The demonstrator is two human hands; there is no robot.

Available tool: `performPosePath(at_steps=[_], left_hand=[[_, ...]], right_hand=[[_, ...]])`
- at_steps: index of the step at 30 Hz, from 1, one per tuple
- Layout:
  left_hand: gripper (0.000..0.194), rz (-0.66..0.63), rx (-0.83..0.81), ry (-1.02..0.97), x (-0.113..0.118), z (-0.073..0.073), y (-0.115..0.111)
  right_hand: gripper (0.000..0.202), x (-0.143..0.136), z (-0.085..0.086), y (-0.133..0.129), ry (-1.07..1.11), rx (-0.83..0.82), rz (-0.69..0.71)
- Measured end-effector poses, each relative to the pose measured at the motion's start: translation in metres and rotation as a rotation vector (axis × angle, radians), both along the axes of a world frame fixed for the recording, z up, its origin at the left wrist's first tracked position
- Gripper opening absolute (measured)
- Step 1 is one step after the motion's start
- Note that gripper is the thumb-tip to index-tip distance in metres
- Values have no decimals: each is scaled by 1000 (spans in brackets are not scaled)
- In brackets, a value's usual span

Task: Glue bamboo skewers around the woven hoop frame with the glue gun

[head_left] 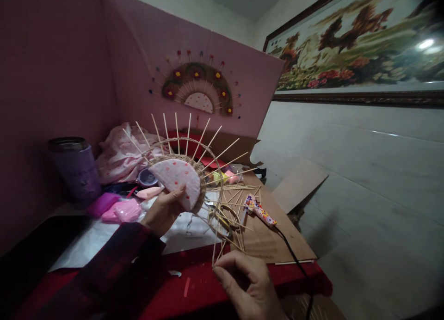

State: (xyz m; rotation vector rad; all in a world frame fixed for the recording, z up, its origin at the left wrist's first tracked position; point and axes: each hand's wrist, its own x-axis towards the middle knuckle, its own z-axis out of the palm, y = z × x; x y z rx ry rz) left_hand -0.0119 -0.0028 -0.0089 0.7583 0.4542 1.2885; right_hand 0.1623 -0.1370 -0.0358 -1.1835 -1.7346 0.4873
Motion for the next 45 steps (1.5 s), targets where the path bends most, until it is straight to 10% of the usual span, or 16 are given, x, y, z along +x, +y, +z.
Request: performPosePath(at_steps=[16,24,45], left_hand=[[31,-16,-8,-11,3,1,-4],[40,-31,-16,-19,3,-2,-3],[41,-80,-10,50,5,-6,-5]], right_hand=[[11,1,0,5,-220,146,97],[16,16,33,15,-338,525,-324],[30,13,29,52,-479,419,-439]])
